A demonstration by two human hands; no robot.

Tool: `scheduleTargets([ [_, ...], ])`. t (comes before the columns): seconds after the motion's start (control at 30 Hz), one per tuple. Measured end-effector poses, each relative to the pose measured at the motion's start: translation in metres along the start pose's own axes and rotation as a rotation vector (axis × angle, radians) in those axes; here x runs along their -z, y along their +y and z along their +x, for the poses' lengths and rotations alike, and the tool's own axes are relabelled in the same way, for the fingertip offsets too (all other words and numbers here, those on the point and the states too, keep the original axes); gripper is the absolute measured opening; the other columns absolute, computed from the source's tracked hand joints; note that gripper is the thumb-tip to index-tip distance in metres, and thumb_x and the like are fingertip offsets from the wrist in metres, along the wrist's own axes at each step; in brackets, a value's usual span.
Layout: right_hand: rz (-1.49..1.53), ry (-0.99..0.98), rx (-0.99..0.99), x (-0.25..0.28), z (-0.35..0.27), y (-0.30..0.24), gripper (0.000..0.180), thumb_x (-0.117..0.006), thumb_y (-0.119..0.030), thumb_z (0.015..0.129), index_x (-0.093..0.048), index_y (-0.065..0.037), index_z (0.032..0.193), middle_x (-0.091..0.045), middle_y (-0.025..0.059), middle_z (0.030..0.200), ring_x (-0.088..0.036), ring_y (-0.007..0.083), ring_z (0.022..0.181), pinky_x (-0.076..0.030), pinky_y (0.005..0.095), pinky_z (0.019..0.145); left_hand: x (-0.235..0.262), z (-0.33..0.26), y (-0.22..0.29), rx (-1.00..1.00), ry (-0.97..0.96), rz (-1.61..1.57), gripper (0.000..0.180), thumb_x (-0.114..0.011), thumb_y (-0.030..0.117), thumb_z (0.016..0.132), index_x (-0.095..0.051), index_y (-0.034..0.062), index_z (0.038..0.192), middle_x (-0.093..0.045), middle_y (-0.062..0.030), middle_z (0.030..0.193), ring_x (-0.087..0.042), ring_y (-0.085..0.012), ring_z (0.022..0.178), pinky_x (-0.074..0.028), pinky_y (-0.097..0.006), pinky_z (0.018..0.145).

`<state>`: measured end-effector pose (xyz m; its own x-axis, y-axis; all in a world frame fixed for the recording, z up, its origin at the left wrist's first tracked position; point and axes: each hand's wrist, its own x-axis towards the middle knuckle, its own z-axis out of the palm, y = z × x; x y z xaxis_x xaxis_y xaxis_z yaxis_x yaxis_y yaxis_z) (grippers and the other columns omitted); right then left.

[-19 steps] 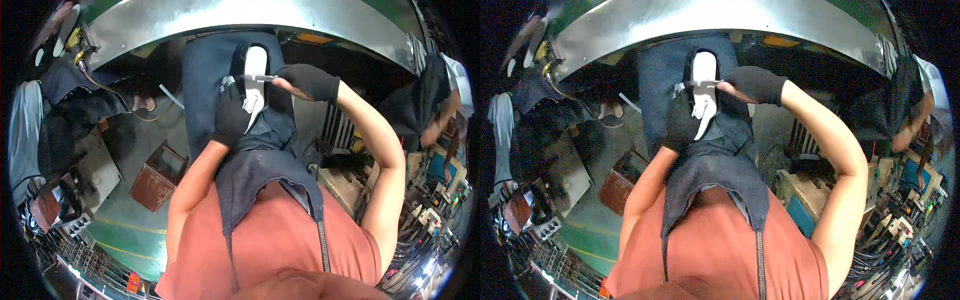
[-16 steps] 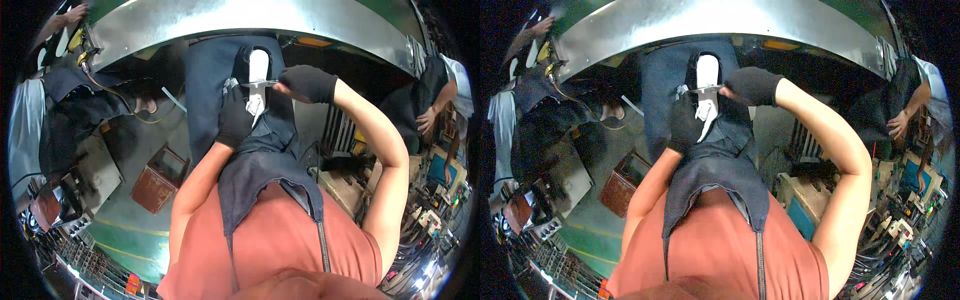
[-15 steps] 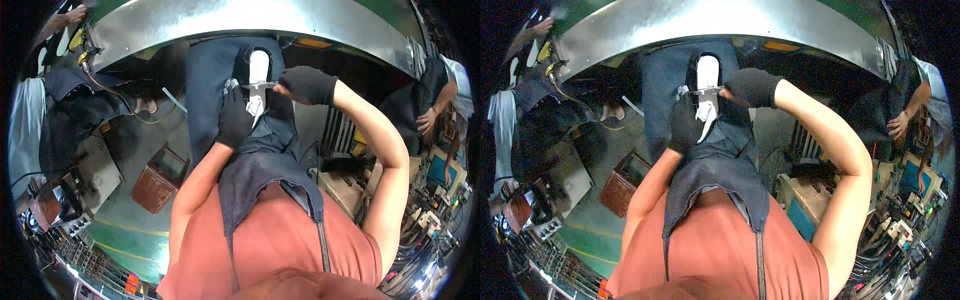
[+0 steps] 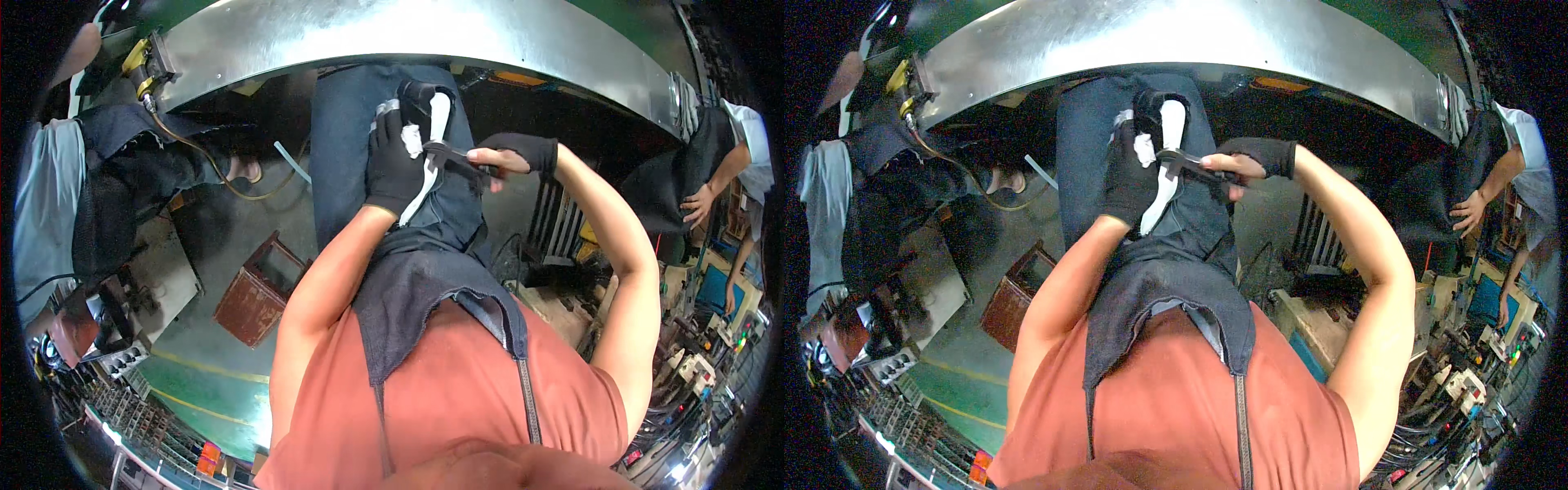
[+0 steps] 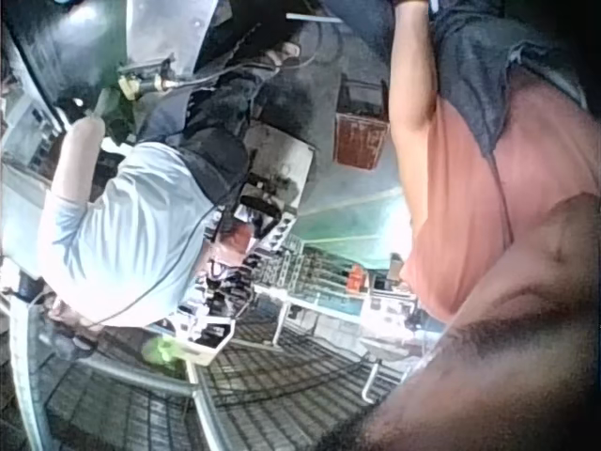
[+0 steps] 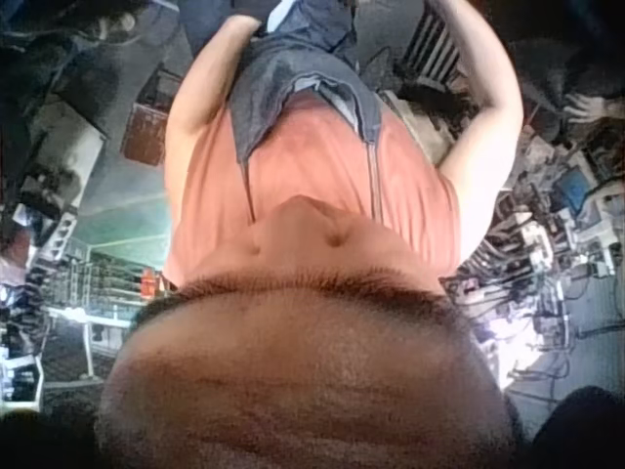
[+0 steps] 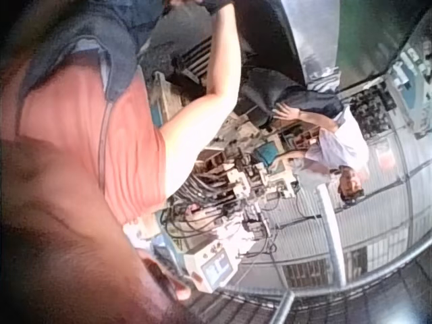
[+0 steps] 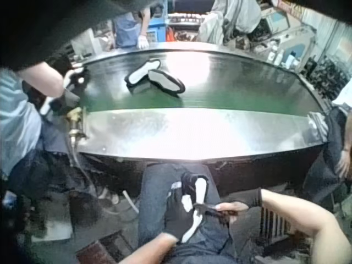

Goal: The person scrapes the soles of black shoes using a metal scraper. They repeatedly pick up shoes from a conveyor belt, hold them on their lap, and scrape the bottom surface before placing them back on the belt.

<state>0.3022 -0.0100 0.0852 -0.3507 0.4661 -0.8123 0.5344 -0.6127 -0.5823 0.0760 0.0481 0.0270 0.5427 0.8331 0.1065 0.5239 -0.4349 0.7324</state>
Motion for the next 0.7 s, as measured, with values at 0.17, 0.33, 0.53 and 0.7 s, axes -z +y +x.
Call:
scheduleTargets([
  [0.17,-0.894,0.255,0.166,0.019,-0.033,-0.052,0.057,-0.043,-0.046,0.096,-0.065,-0.001,0.071,-0.063,0.0171,0.066,-0.064,0.0325,0.064,-0.05,0.0421,0.061,-0.016,0.005,-0.007,0.101,0.003,0.111,0.064,-0.049,0.019,0.088,-0.022,-0.0094,0.139,-0.028,-0.0305,0.142,-0.031,-0.0455,0.131,-0.028,-0.045,0.109],
  [0.33,-0.917,0.52,0.456,-0.034,-0.056,-0.112,0.046,-0.05,-0.043,0.092,-0.065,-0.002,0.079,-0.061,0.0211,0.072,-0.063,0.0392,0.07,-0.05,0.0455,0.063,-0.013,0.002,-0.047,-0.14,-0.073,0.357,0.076,-0.058,0.014,0.079,-0.02,-0.008,0.141,-0.027,-0.0313,0.142,-0.031,-0.0439,0.131,-0.029,-0.045,0.109],
  [0.53,0.194,0.392,0.081,-0.114,0.017,0.012,0.049,-0.043,-0.042,0.098,-0.06,0.0,0.113,-0.065,0.0201,0.108,-0.065,0.0279,0.089,-0.05,0.0372,0.076,0.016,-0.106,-0.026,0.123,-0.005,-0.579,0.081,-0.065,0.033,0.083,-0.022,-0.0044,0.141,-0.03,-0.0237,0.141,-0.027,-0.0328,0.133,-0.025,-0.039,0.11],
  [0.7,0.149,0.498,0.168,-0.159,0.017,0.061,0.048,-0.039,-0.044,0.099,-0.058,-0.001,0.095,-0.056,0.0059,0.08,-0.058,0.0134,0.069,-0.048,0.029,0.064,0.034,-0.111,-0.024,0.765,-0.292,-0.957,0.048,-0.044,0.032,0.099,-0.046,-0.0022,0.132,-0.053,-0.0104,0.128,-0.048,-0.0177,0.117,-0.035,-0.03,0.103],
])
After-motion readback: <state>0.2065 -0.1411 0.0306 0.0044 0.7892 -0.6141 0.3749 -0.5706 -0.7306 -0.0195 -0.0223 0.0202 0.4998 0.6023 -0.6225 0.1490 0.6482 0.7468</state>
